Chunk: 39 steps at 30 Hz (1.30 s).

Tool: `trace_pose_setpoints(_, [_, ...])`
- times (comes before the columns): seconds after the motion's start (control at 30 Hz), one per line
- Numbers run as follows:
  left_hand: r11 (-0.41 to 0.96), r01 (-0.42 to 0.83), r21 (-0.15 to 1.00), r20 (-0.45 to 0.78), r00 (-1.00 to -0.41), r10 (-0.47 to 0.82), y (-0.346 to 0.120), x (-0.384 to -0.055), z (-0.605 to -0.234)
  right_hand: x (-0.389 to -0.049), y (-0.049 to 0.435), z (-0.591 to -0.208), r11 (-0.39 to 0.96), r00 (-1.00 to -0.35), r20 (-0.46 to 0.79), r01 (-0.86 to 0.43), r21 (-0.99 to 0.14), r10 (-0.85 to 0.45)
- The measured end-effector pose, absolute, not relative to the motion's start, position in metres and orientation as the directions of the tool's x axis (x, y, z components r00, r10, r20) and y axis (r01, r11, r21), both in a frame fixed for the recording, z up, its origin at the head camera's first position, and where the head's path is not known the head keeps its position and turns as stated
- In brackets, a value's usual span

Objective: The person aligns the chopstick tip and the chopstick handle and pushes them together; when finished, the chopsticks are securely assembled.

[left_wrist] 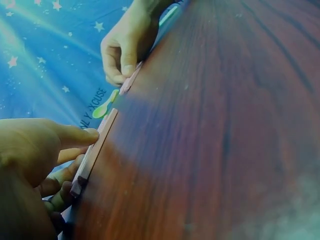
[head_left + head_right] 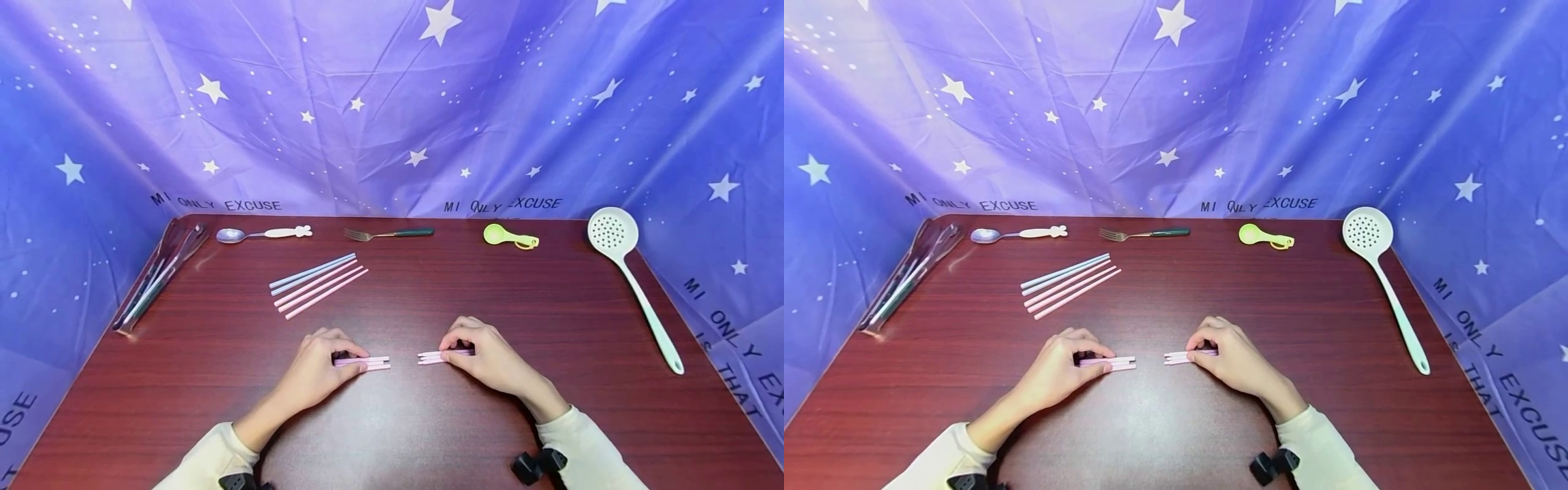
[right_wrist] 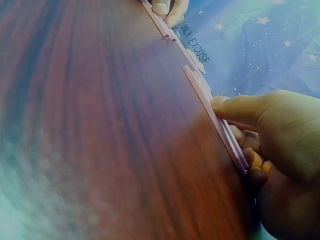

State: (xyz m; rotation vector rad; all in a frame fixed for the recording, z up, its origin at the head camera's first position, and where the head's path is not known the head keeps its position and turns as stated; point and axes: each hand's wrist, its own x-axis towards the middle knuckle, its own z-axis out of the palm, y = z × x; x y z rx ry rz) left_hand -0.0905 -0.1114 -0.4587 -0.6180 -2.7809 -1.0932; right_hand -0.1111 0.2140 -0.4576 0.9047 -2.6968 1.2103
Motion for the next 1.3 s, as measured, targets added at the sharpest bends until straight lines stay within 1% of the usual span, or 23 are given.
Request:
trace_pose_setpoints(0.3, [0.676, 0.377, 0.634, 0.223, -0.925, 0.306, -0.108, -0.092, -0.457, -0.111, 0.214, -0.457, 0.520, -0.813, 0.292, -0.556, -0.648, -0.504])
trace_pose_setpoints(0.63, [0.676, 0.358, 0.644, 0.228, -0.933, 0.277, -0.107, -0.093, -0.454, -0.110, 0.216, -0.456, 0.522, -0.820, 0.286, -0.545, -0.656, -0.496])
trace_pose_setpoints(0.8, [0.665, 0.384, 0.640, 0.262, -0.923, 0.281, -0.108, -0.094, -0.449, -0.112, 0.216, -0.453, 0.519, -0.816, 0.303, -0.555, -0.651, -0.492])
trace_pose_setpoints(1.03, [0.669, 0.447, 0.594, 0.329, -0.894, 0.305, -0.101, -0.095, -0.440, -0.112, 0.215, -0.447, 0.509, -0.809, 0.357, -0.575, -0.640, -0.466])
trace_pose_setpoints(1.2, [0.664, 0.465, 0.586, 0.342, -0.885, 0.317, -0.093, -0.095, -0.435, -0.110, 0.212, -0.441, 0.498, -0.805, 0.384, -0.585, -0.640, -0.452])
trace_pose_setpoints(1.3, [0.668, 0.468, 0.579, 0.344, -0.883, 0.321, -0.090, -0.094, -0.434, -0.108, 0.208, -0.438, 0.481, -0.792, 0.408, -0.604, -0.636, -0.454])
